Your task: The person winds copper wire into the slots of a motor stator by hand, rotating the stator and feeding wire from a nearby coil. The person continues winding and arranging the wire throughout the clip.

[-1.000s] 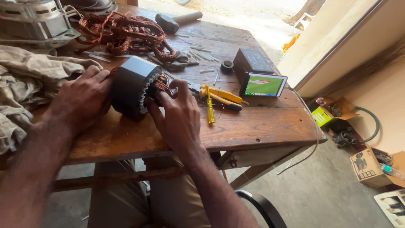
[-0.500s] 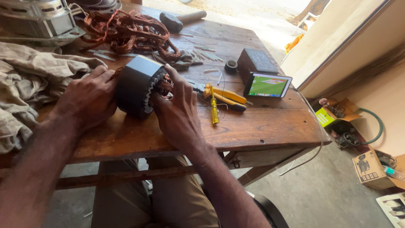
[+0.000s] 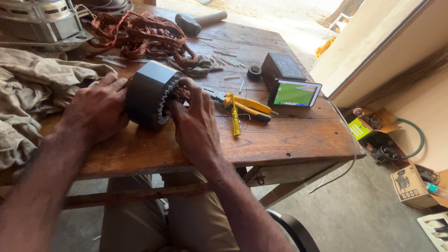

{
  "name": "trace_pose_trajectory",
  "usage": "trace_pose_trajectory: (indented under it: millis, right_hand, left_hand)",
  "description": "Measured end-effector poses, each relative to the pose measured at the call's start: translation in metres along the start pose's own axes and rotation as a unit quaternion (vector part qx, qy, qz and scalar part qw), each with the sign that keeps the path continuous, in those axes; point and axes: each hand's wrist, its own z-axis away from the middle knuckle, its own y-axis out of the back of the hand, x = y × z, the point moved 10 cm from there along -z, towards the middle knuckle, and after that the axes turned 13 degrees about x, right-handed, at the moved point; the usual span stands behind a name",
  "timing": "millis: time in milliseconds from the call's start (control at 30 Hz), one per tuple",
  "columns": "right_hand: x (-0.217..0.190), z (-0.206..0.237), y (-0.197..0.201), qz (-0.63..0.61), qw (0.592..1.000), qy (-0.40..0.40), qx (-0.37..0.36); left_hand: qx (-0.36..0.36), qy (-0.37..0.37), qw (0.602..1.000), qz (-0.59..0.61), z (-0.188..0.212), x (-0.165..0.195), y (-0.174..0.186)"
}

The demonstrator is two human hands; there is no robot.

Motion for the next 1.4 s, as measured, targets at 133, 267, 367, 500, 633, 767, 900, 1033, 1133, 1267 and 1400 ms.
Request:
trace_pose_trajectory:
  millis: [133,267,367,500,633,767,900,1033,1133,1267,1400]
  right_hand:
    - [-0.002,-0.003,0.002,-0.006,1.0,0.007,0.013]
    - [0.004,-0.002,0.006,-0.028,0.999,-0.024,0.021]
    - [0.006,-0.001,0.007,-0.032,0.999,-0.032,0.023]
    - [0.006,-0.002,0.005,-0.031,0.999,-0.033,0.016]
    - [-0.002,-0.002,0.008,0.029,0.999,0.001,0.025]
    - [-0.002,0.002,0.005,0.058,0.998,0.001,0.005]
    - [-0.001,0.003,0.002,0.085,0.996,0.021,0.003]
    - [0.003,0.001,0.001,0.064,0.998,0.02,0.003]
    - [0.002,0.003,0.005,0.058,0.998,0.022,0.012]
    - [0.001,0.003,0.006,0.053,0.998,0.004,0.012]
    - [0.003,0.002,0.004,0.016,1.0,-0.022,-0.003]
  left_hand:
    - [0.013,0.012,1.0,0.008,0.0,-0.001,0.004]
    - [0.002,0.025,1.0,0.014,0.001,-0.004,0.0]
    - [0.001,0.024,1.0,0.014,0.0,-0.005,-0.002]
    - [-0.001,0.032,0.999,0.002,0.0,-0.007,-0.002]
    - [-0.01,0.039,0.999,0.006,0.001,-0.007,-0.001]
    - [-0.016,0.037,0.999,-0.008,0.0,-0.006,0.0]
    - [0.005,0.017,0.999,-0.043,-0.002,-0.005,0.003]
    - [-0.006,0.034,0.999,-0.016,0.0,-0.01,-0.003]
    - [-0.001,0.031,0.999,-0.017,0.001,-0.01,-0.006]
    - [0.009,0.031,0.999,-0.007,0.001,-0.011,-0.007]
    - [-0.005,0.036,0.999,-0.005,0.002,-0.011,-0.009]
